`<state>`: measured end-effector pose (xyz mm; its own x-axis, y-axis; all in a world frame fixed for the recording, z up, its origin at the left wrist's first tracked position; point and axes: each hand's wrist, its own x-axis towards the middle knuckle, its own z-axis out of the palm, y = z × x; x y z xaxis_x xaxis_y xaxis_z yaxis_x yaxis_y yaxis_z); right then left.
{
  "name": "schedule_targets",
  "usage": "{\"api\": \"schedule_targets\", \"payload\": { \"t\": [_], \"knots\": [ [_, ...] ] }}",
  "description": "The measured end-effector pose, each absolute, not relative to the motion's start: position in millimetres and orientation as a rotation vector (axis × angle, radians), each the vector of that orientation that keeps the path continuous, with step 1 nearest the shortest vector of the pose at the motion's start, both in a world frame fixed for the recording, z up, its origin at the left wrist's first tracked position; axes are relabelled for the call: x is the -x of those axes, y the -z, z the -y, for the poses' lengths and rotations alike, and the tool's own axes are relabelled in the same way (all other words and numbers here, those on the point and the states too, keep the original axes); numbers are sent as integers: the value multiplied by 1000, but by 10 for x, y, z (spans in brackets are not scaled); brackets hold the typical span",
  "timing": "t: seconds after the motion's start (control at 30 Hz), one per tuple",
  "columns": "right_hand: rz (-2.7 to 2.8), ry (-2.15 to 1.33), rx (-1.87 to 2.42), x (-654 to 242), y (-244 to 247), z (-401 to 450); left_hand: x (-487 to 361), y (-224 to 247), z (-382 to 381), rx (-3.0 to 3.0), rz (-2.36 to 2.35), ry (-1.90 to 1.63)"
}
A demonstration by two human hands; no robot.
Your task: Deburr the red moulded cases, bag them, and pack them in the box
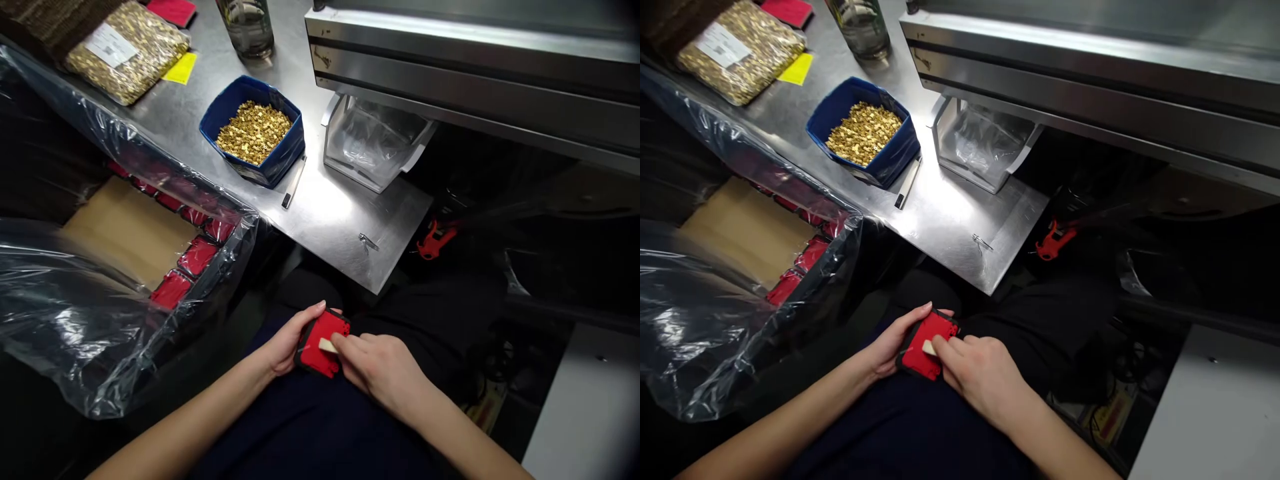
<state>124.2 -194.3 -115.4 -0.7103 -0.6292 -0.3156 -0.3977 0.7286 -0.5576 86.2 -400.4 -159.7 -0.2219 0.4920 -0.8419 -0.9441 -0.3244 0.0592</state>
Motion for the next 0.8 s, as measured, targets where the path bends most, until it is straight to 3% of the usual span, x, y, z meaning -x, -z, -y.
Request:
{"api": "schedule_targets", "payload": {
  "t": [0.8],
  "knots": [
    [-2353, 541, 740, -1142, 1096, 2016, -862, 1706, 4070, 928, -627, -1759]
  ]
}}
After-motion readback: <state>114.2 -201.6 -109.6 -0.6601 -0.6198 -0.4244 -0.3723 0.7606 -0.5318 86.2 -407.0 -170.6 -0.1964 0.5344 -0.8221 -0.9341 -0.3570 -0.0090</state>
